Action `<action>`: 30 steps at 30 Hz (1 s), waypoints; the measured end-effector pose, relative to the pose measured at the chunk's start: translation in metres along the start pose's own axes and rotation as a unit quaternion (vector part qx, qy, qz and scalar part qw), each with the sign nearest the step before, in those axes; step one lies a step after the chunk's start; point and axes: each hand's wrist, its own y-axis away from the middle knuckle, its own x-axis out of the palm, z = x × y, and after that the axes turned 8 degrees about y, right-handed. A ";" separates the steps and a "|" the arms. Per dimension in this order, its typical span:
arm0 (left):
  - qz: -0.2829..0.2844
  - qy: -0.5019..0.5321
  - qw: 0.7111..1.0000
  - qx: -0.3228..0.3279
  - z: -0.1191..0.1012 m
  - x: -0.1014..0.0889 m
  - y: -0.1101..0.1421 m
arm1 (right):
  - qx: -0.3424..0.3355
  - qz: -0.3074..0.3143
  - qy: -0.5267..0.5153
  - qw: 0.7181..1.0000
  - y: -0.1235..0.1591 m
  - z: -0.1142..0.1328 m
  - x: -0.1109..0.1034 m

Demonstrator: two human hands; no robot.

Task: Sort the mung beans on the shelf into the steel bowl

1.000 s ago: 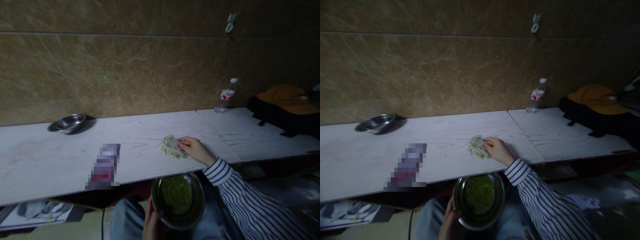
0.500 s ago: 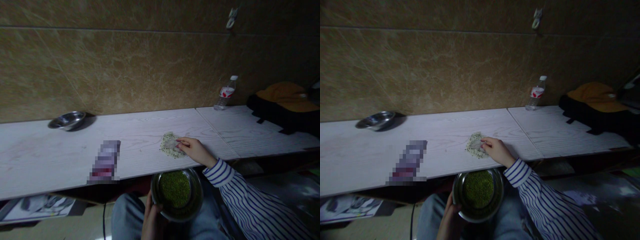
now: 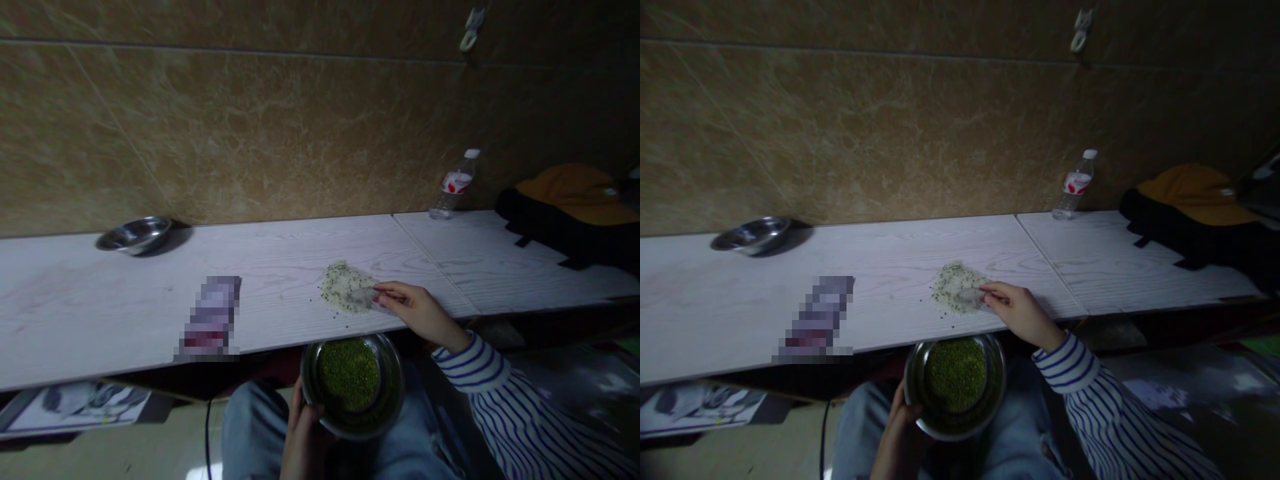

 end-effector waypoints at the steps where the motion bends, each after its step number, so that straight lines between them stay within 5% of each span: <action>1: 0.001 -0.002 1.000 0.001 -0.001 0.000 0.001 | -0.006 0.003 0.011 1.000 0.002 0.001 0.000; 20: 0.012 -0.033 0.999 0.014 -0.002 0.002 0.008 | -0.029 0.012 0.100 0.995 0.017 0.001 0.010; 30: 0.015 -0.019 1.000 0.010 -0.003 0.001 0.006 | -0.021 -0.017 0.094 0.995 -0.013 -0.006 0.016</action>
